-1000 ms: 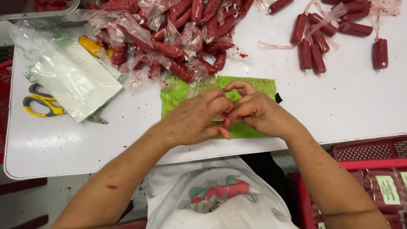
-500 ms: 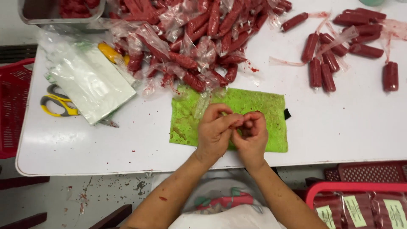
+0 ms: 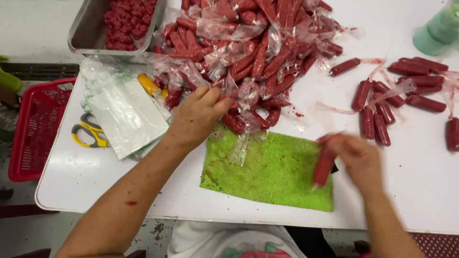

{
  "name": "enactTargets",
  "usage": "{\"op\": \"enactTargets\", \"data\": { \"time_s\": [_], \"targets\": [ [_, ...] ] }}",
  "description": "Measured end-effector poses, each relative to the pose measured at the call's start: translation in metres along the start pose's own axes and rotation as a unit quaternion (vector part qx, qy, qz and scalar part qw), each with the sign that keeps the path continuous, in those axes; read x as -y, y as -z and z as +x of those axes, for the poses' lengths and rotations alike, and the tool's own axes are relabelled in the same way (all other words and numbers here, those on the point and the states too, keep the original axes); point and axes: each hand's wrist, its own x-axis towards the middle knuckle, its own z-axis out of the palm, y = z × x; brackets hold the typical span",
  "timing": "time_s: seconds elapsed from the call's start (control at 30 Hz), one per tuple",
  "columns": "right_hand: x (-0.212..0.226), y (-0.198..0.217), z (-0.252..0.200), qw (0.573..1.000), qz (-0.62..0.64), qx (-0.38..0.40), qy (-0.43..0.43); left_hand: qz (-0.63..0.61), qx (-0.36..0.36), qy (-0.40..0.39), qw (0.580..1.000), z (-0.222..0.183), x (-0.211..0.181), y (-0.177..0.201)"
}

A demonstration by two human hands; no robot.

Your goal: Tying the ends of small, red, plastic-wrapped food packages on a production table.

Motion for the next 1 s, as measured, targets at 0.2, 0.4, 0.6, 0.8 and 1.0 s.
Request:
{"op": "enactTargets", "data": {
  "time_s": [0.2,0.4,0.6,0.8,1.0],
  "targets": [
    [0.056,0.003,0.001,0.898,-0.423,-0.123,0.008,0.094,0.310,0.043,0.945,0.037,0.007,0.033],
    [0.037,-0.104,-0.038,0.961,-0.215,0.166,0.045,-0.358,0.204,0.262,0.873,0.036,-0.054,0.092],
    [0.093,-0.127,-0.019,0.976,0.179,0.115,0.043,-0.751,0.248,0.453,0.411,-0.020,-0.122,0.058],
    [0.055,-0.092,-0.049,0.982,-0.118,0.144,0.032,-0.817,0.261,0.450,0.248,-0.009,-0.134,0.095],
    [0.030,-0.042,-0.076,0.842,-0.538,0.013,0.033,-0.534,0.208,0.476,0.667,-0.058,-0.127,0.069]
  ]
}}
